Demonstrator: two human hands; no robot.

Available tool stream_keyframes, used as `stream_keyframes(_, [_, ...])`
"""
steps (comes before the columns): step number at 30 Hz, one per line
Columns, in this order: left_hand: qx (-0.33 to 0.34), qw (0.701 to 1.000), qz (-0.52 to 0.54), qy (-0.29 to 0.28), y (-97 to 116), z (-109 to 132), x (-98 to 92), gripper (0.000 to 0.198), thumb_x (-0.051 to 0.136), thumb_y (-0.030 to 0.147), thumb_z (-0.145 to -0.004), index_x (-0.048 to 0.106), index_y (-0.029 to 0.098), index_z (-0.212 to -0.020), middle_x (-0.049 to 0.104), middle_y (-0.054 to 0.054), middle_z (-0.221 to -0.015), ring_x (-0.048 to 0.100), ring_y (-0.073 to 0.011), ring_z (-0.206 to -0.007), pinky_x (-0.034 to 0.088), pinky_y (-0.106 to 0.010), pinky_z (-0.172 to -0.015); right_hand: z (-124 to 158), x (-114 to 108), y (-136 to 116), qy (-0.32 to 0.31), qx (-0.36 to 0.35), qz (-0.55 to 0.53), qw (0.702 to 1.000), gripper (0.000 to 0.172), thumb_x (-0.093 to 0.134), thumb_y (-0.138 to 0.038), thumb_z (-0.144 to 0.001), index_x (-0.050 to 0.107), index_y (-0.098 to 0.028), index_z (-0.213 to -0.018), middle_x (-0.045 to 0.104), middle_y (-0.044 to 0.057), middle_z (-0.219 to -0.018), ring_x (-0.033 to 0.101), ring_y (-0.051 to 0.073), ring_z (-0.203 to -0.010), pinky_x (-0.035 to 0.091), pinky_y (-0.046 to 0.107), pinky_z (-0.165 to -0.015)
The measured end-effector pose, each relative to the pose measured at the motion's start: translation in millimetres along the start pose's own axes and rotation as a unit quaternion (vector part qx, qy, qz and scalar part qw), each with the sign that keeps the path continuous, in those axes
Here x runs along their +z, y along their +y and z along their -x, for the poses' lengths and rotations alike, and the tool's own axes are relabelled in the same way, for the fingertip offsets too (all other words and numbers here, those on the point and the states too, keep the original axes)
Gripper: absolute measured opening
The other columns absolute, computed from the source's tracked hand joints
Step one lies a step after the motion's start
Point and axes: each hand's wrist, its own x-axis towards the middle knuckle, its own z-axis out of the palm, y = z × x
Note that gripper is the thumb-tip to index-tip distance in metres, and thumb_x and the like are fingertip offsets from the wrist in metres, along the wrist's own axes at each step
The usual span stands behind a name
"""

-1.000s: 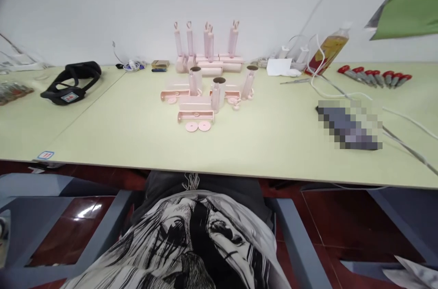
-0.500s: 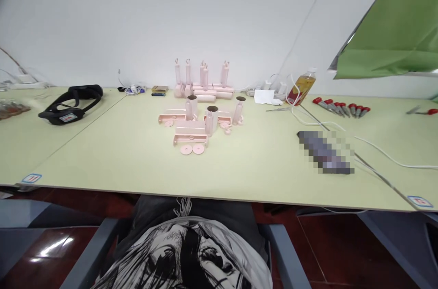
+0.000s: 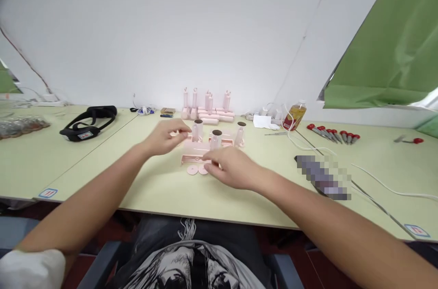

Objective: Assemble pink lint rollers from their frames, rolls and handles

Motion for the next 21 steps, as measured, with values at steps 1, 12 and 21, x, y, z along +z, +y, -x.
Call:
stream_keyframes(1, [-0.014, 0.998, -0.019, -0.057, -9, 3, 14.6, 0.015, 0.055, 0.023, -0.088, 0.07, 0.018, -0.089, 0.069, -0.004, -0.087, 0.061, -0.0169, -0.081, 0.049, -0.032, -0.075, -6, 6, 3, -0.026, -0.01, 0.016, 0.999, 0.016, 0.055, -0.024, -0.091, 0.069, -0.019, -0.097, 0.07, 0.006, -0.087, 0.063, 0.016, -0.072, 0.051, 0.03, -0.067])
stream_keyframes(12, [-0.078, 0.977, -0.048, -0.194, -24, 29, 58.9, 0.017, 0.055, 0.029, -0.084, 0.069, 0.022, -0.088, 0.059, -0.007, -0.11, 0.05, -0.0249, -0.105, 0.041, -0.041, -0.093, -21, 25, 60, 0.295, 0.069, 0.022, 0.953, 0.031, 0.046, -0.015, -0.081, 0.064, -0.022, -0.106, 0.062, 0.01, -0.098, 0.059, 0.025, -0.091, 0.051, 0.037, -0.069])
stream_keyframes(21, [-0.026, 0.949, -0.1, -0.298, -5, 32, 48.1, 0.024, 0.072, 0.042, -0.069, 0.07, 0.021, -0.079, 0.042, -0.009, -0.144, 0.025, -0.0393, -0.139, 0.022, -0.055, -0.112, -25, 40, 96, 0.184, 0.123, 0.024, 0.975, 0.033, 0.043, -0.021, -0.089, 0.059, -0.022, -0.118, 0.057, 0.012, -0.126, 0.049, 0.029, -0.12, 0.044, 0.049, -0.097])
